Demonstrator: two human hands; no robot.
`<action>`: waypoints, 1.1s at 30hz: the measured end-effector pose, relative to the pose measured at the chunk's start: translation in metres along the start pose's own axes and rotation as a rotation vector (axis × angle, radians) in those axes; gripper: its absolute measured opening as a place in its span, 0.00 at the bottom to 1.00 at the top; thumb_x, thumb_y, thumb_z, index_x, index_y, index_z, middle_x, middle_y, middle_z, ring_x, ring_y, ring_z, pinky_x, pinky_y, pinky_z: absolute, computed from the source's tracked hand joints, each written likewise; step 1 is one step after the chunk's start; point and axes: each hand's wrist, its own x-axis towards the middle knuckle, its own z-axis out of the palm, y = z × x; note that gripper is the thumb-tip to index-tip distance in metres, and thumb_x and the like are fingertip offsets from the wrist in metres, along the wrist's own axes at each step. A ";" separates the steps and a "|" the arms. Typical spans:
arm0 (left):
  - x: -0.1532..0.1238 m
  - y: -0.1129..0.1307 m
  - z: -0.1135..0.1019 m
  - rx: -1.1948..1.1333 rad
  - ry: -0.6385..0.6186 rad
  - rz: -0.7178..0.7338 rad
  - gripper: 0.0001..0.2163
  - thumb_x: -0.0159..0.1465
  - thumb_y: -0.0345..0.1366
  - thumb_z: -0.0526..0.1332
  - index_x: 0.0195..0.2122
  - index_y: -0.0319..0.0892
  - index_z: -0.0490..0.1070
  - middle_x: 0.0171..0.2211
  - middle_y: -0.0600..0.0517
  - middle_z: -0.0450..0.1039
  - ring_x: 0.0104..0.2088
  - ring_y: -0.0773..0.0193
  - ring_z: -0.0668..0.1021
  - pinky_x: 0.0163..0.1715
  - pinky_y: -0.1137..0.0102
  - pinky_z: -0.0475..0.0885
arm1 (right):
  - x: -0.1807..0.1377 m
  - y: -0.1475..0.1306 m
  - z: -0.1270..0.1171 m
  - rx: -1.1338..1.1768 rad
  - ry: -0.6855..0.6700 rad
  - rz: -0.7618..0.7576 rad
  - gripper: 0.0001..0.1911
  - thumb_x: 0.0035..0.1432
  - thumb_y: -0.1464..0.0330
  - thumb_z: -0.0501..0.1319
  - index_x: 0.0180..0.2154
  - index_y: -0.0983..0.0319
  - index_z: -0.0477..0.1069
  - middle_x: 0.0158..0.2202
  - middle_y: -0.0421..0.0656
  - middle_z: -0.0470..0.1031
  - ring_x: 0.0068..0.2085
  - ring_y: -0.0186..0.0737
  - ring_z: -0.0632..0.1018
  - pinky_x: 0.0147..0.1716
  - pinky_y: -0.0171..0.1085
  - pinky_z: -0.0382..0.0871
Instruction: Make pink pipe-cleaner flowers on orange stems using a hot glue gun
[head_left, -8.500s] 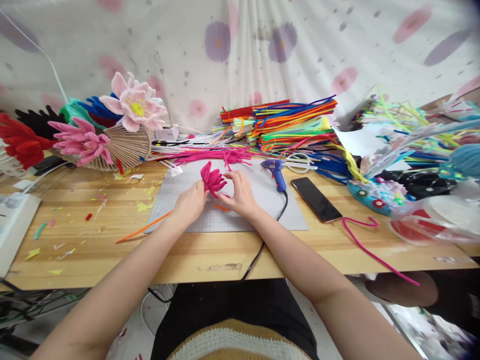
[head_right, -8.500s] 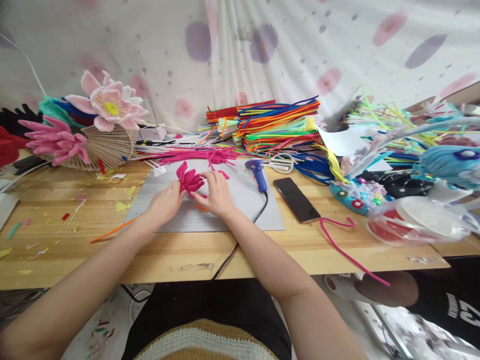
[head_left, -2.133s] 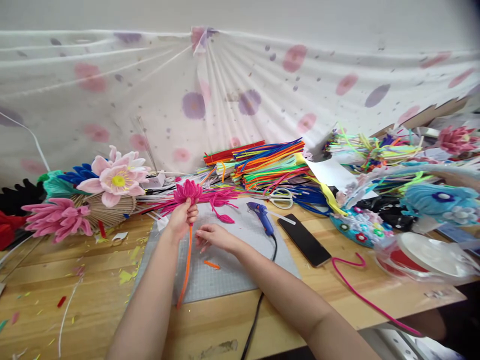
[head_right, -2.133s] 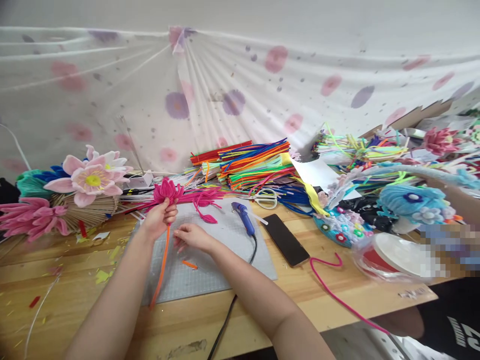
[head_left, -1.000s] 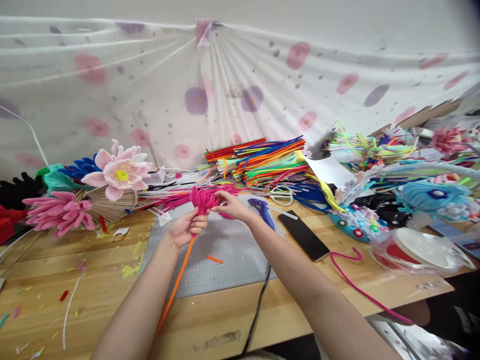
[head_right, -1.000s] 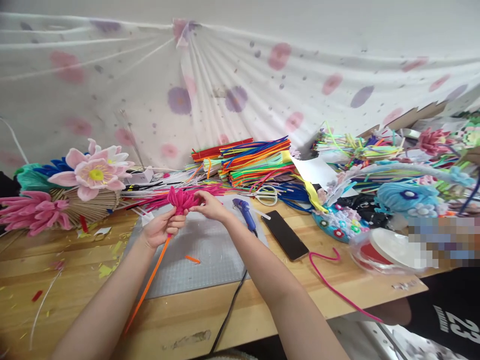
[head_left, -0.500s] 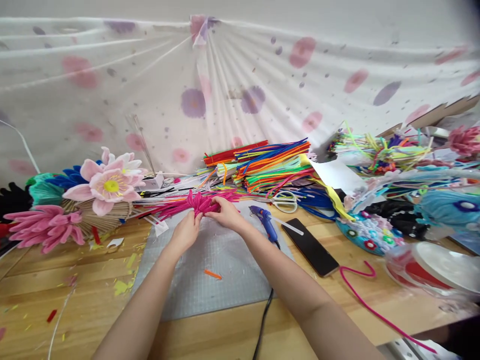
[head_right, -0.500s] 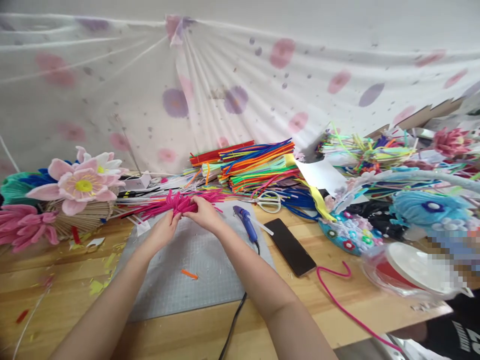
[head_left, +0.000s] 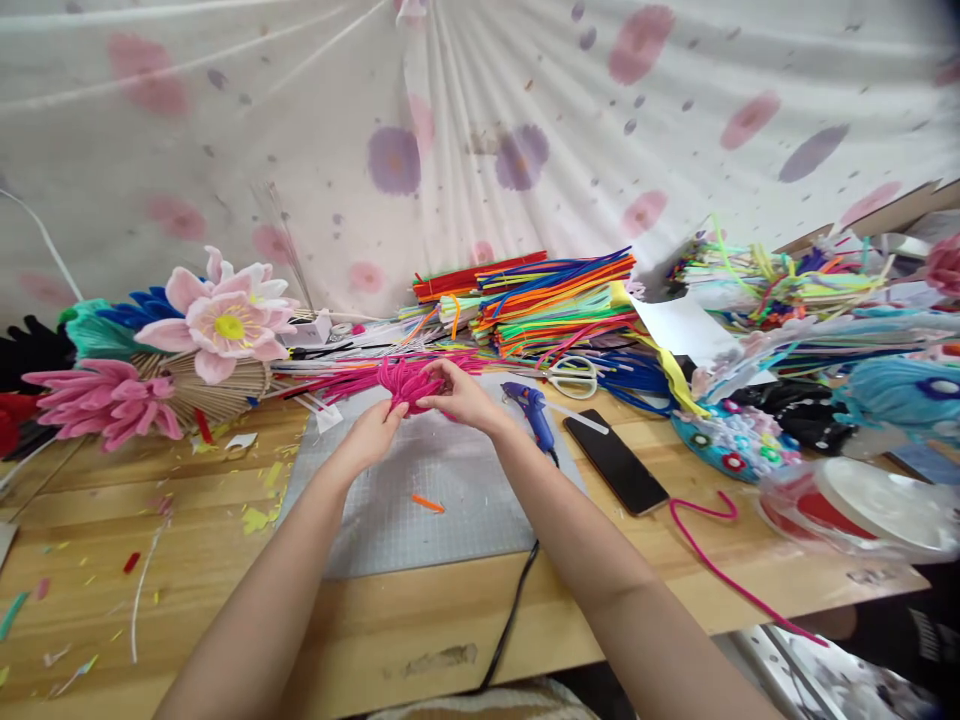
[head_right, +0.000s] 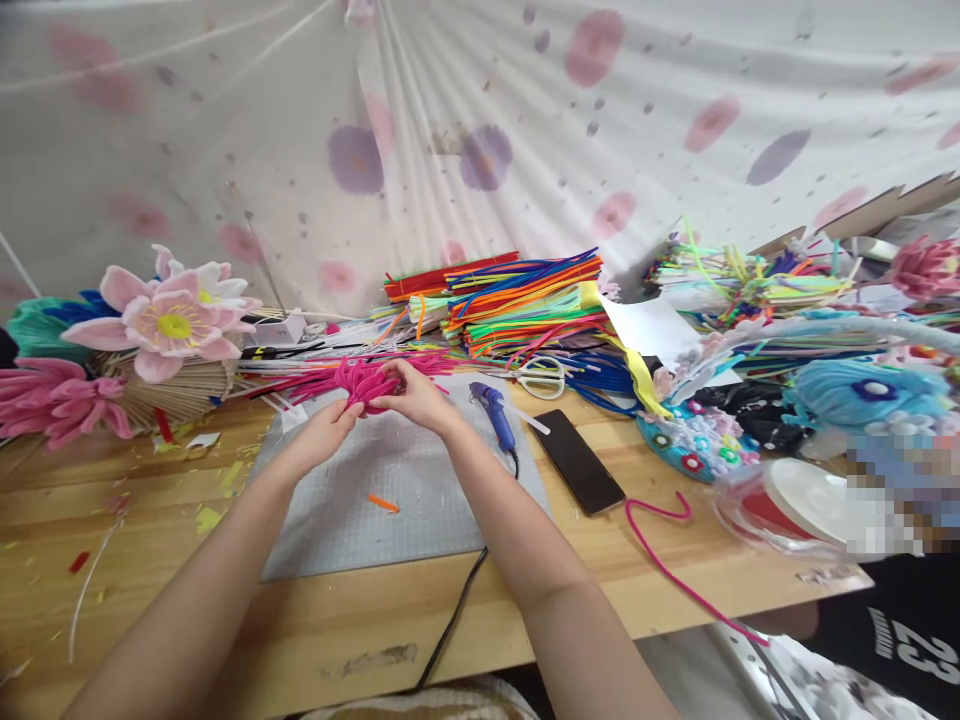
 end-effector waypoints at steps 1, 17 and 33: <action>-0.002 0.001 0.000 0.060 0.012 -0.040 0.15 0.61 0.44 0.47 0.32 0.39 0.66 0.31 0.45 0.71 0.34 0.56 0.73 0.33 0.66 0.63 | -0.002 0.002 0.003 -0.002 0.008 -0.003 0.19 0.42 0.68 0.65 0.37 0.60 0.62 0.33 0.38 0.68 0.31 0.31 0.71 0.30 0.33 0.67; -0.038 0.012 0.002 0.417 0.027 -0.146 0.17 0.64 0.44 0.43 0.40 0.38 0.63 0.39 0.37 0.72 0.40 0.50 0.75 0.33 0.65 0.63 | -0.024 -0.009 0.029 -0.181 0.112 -0.042 0.09 0.48 0.69 0.58 0.36 0.60 0.65 0.31 0.38 0.69 0.31 0.32 0.69 0.32 0.33 0.64; -0.038 0.008 0.005 -0.119 0.248 -0.196 0.09 0.61 0.40 0.50 0.29 0.41 0.62 0.27 0.48 0.68 0.30 0.61 0.72 0.28 0.70 0.60 | -0.042 -0.021 0.043 -0.528 0.436 -0.250 0.28 0.45 0.63 0.64 0.49 0.58 0.60 0.50 0.49 0.61 0.52 0.48 0.62 0.53 0.49 0.55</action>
